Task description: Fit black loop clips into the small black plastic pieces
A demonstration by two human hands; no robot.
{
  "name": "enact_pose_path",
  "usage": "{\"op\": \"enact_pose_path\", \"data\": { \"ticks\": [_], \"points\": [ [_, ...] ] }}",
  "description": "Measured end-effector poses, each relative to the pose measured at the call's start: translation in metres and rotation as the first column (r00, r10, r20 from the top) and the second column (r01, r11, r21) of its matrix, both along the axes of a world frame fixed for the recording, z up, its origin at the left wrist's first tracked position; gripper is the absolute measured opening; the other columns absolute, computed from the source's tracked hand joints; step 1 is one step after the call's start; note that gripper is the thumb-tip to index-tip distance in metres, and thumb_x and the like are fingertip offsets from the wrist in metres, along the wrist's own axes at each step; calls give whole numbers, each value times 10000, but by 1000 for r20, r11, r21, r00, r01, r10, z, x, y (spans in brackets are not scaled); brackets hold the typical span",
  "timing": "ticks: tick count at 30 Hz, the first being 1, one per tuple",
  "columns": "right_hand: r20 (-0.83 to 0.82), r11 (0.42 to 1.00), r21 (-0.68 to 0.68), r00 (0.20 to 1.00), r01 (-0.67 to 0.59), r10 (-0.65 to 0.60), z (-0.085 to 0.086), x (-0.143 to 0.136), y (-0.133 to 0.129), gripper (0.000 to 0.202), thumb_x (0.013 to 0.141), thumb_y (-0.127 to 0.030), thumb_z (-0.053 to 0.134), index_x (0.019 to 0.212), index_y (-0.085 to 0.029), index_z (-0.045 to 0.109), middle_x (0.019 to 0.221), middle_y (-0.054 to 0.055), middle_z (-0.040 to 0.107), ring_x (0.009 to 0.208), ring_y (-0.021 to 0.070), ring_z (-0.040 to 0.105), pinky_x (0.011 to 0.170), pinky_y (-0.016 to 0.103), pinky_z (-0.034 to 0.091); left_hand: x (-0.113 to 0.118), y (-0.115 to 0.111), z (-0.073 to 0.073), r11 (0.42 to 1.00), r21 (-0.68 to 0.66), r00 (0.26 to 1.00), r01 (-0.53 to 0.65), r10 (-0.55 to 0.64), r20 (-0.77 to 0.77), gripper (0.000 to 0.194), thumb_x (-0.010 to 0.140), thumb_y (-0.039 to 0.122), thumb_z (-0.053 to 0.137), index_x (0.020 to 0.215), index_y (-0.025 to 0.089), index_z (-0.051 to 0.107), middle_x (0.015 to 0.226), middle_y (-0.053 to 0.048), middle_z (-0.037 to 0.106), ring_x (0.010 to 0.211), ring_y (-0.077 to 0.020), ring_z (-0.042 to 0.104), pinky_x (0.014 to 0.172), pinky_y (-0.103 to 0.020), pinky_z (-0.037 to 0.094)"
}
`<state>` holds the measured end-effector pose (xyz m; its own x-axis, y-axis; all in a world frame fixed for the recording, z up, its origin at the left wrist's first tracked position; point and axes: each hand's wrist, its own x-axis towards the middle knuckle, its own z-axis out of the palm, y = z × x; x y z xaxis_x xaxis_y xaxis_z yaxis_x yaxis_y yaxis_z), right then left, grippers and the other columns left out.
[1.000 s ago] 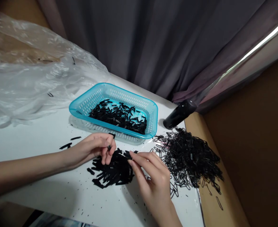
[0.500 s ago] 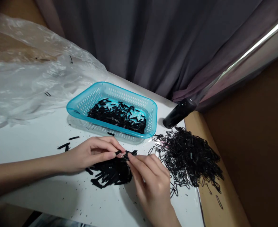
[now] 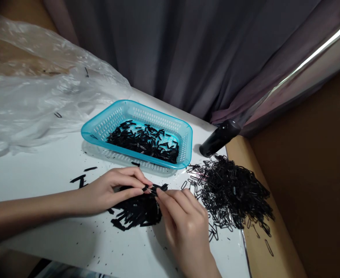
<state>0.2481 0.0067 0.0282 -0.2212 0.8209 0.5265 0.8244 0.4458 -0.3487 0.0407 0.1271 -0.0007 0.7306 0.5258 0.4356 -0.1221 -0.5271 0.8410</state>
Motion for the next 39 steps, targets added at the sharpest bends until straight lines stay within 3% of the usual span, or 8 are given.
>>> {"op": "enact_pose_path", "data": {
  "ticks": [6, 14, 20, 26, 39],
  "points": [
    [106, 999, -46, 994, -19, 24, -1, 5, -3, 251, 954, -53, 596, 1155, -174, 685, 925, 53, 731, 747, 162, 602, 639, 278, 505, -1, 0, -8, 989, 146, 1000, -1, -3, 27, 193, 934, 70, 614, 1005, 118, 787, 1025, -132, 766, 963, -190, 738, 872, -250, 574],
    [-149, 993, -64, 985, -102, 91, 0, 2, -3, 347, 919, 39, 567, 1171, -168, 685, 945, 56, 717, 819, 150, 639, 693, 278, 524, -2, -1, 3, 997, 62, 998, 45, -48, 35, 196, 934, 75, 623, 992, 133, 801, 1037, -114, 785, 962, -168, 750, 871, -209, 574],
    [-325, 993, 24, 939, -114, 115, 12, -9, -7, 388, 885, 54, 616, 1177, -189, 693, 900, 25, 705, 799, 138, 657, 686, 282, 529, 1, 1, -3, 999, 21, 999, 31, -32, 27, 191, 944, 103, 621, 971, 129, 809, 1024, -122, 789, 969, -172, 752, 878, -226, 573],
    [-235, 999, 33, 972, 28, -19, 6, 0, -3, 358, 895, 23, 641, 1154, -215, 708, 936, 31, 714, 835, 149, 663, 724, 297, 540, 1, 1, 3, 995, -82, 997, 63, -59, 51, 214, 962, 124, 601, 1021, 175, 800, 1120, -100, 785, 1005, -173, 747, 926, -265, 573],
    [-110, 999, -36, 994, -21, 17, 7, 1, -1, 289, 924, -15, 613, 1156, -152, 718, 902, 62, 717, 803, 148, 671, 713, 264, 559, 0, 0, 0, 995, -73, 997, 70, -67, 49, 225, 953, 125, 616, 1070, 177, 801, 1118, -120, 789, 1004, -197, 750, 927, -293, 580]
  ]
}}
